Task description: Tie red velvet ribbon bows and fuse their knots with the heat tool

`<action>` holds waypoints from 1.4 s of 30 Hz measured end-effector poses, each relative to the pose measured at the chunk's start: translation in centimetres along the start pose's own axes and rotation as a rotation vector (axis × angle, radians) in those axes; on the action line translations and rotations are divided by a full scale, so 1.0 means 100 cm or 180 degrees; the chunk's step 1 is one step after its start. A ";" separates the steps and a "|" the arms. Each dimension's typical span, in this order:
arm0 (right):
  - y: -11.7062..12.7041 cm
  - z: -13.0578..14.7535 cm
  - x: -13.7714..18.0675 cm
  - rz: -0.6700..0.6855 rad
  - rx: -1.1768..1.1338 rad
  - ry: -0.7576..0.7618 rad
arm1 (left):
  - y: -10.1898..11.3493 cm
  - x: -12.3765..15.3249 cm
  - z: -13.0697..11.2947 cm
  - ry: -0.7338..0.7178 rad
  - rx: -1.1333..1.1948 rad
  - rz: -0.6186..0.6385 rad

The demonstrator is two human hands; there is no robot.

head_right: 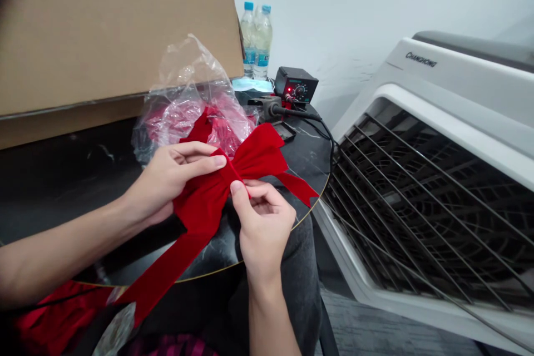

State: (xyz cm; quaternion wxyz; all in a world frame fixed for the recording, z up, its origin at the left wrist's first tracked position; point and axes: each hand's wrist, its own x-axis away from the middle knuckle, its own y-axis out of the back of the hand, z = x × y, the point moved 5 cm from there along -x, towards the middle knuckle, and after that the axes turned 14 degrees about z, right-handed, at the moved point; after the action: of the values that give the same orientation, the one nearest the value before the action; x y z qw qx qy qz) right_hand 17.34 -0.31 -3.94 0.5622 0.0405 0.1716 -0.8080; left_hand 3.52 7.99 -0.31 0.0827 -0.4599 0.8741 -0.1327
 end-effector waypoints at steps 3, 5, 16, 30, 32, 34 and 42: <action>0.001 0.004 0.000 0.0022 0.0190 0.0124 | 0.001 -0.006 0.005 0.0556 0.0545 0.0325; 0.001 0.011 -0.001 0.0102 0.0373 0.0278 | -0.001 -0.008 0.004 0.0676 0.0712 0.0618; 0.006 0.040 -0.012 0.0892 0.0822 0.0672 | 0.002 -0.004 0.003 0.0858 0.0745 0.1164; 0.014 0.045 -0.023 0.1045 0.1605 0.0646 | 0.003 -0.004 -0.005 0.0241 -0.0595 0.0647; 0.014 0.046 -0.023 0.1072 0.1656 0.0672 | 0.003 -0.004 -0.008 0.0180 -0.0755 0.0588; 0.014 0.048 -0.023 0.1107 0.1676 0.0676 | 0.002 -0.003 -0.010 0.0081 -0.0846 0.0640; 0.013 0.051 -0.018 0.0949 0.1741 0.0707 | 0.000 -0.004 -0.006 -0.0056 -0.0601 0.0860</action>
State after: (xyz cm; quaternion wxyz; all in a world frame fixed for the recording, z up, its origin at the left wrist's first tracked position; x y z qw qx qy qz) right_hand 19.88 -0.81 1.04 0.6204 0.3024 0.0008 -0.7236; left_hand 3.52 8.41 0.27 0.0639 -0.3451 0.9358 -0.0337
